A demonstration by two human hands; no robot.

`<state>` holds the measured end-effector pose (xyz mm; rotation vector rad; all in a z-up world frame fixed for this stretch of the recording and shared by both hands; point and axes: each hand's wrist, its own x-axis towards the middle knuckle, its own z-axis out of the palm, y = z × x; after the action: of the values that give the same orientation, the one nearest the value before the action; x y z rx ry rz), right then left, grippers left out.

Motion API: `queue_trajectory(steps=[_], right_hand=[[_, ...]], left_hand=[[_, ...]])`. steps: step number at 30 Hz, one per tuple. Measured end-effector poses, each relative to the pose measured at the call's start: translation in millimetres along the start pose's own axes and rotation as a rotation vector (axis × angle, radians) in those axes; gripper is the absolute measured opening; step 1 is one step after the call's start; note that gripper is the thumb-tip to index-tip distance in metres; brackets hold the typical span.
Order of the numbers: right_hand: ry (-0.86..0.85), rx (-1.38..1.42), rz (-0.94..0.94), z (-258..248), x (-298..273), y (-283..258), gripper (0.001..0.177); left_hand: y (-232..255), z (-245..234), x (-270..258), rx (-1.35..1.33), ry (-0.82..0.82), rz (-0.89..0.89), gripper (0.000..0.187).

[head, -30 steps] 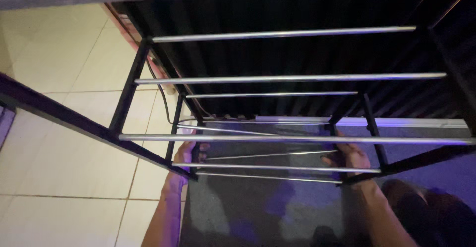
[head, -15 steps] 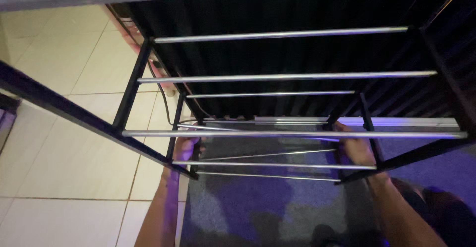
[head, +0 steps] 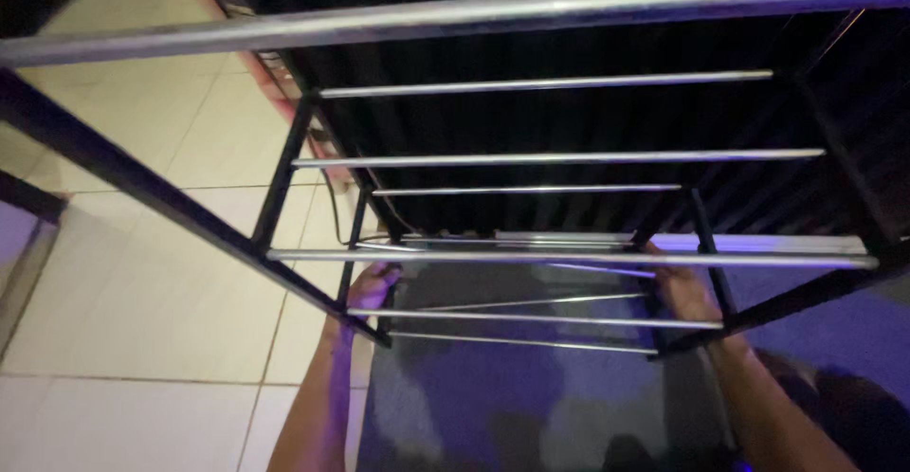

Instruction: The person assembles a metal shoe rack by inserting horizontal bars into the vertical frame. They work from the bottom upward, securing each bar into place by hand.

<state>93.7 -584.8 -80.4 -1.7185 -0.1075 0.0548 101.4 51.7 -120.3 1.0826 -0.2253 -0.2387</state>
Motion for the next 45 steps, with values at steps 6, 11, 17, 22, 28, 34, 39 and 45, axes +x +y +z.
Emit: queue_trajectory(steps=[6, 11, 17, 22, 28, 34, 39, 45], right_hand=[[0.067, -0.089, 0.057, -50.5, -23.7, -48.5, 0.048], [0.175, -0.006, 0.045, -89.3, -39.3, -168.9, 0.047], [0.217, -0.275, -0.063, -66.7, -70.7, -343.1, 0.054], [0.147, 0.222, -0.069, -27.6, -85.5, -439.5, 0.061], [0.189, 0.18, 0.073, -7.0, -74.8, -464.0, 0.057], [0.251, -0.033, 0.044, -14.0, -69.2, -452.8, 0.051], [0.265, 0.007, -0.022, -17.4, -56.6, -432.8, 0.048], [0.279, -0.014, -0.074, -18.8, -47.5, -425.3, 0.047]], left_hand=[[81.3, 6.1, -31.9, 0.109, 0.234, -0.18, 0.04], [213.4, 37.9, -47.3, 0.575, 0.581, -0.294, 0.05], [319.6, 149.7, -50.9, 0.34, 0.548, 0.034, 0.057], [380.3, 239.9, -53.3, 0.148, 0.37, 0.117, 0.071], [381.3, 269.6, -43.2, 0.32, 0.344, 0.058, 0.066], [377.5, 270.5, -32.5, 0.358, 0.438, -0.01, 0.055], [377.6, 265.7, -31.3, 0.574, 0.437, 0.081, 0.048], [375.7, 266.7, -26.1, 0.584, 0.5, 0.09, 0.044]])
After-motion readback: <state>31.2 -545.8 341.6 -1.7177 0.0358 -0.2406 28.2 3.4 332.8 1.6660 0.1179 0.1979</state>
